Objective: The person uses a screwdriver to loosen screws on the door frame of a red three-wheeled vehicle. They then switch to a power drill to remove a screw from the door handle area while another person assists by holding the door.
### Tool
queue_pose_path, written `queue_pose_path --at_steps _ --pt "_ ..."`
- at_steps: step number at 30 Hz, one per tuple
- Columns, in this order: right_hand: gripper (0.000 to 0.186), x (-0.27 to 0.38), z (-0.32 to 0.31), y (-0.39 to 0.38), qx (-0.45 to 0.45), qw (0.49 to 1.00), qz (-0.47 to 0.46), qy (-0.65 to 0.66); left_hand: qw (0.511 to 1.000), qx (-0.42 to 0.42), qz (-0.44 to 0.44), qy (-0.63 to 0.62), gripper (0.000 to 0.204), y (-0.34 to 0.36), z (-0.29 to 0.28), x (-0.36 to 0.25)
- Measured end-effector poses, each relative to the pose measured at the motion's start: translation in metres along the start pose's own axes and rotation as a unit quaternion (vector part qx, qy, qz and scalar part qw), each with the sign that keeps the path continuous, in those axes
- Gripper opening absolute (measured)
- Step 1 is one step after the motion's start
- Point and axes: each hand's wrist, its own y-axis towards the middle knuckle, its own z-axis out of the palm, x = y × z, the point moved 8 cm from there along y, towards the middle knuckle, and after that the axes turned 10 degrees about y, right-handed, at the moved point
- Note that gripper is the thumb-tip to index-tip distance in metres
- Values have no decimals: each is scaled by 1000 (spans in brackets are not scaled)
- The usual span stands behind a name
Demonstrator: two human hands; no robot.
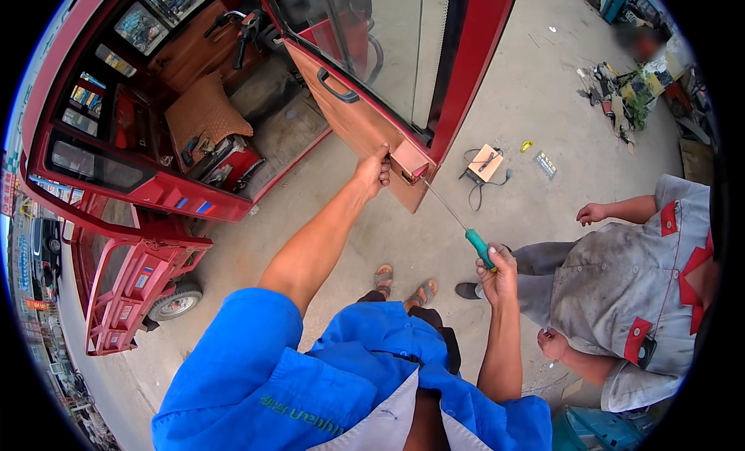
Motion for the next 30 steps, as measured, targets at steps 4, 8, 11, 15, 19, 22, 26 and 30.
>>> queue_pose_path --at_steps 4,8,11,15,19,22,26,30 --pt "43 5 5 -2 -13 998 12 -56 1000 9 1 -4 35 0 0 -1" --pt "44 4 6 -9 -13 999 2 50 1000 25 -9 -17 36 9 -5 6" --pt "42 -7 -2 -9 -52 998 -33 6 999 43 -8 -3 39 0 5 0" --pt "42 -2 2 -1 -50 995 -22 -86 998 49 -17 -21 39 6 0 0" --pt "45 -8 0 0 -57 998 -7 19 999 49 -21 -7 41 0 -4 0" --pt "45 -9 -8 2 -66 997 -35 6 998 60 -25 -15 42 3 -4 3" --pt "42 -3 -9 7 -65 993 -33 -91 998 68 -14 -10 42 3 2 -1" --pt "40 0 -3 2 -66 996 -2 -53 997 78 -16 -15 41 5 -5 4"
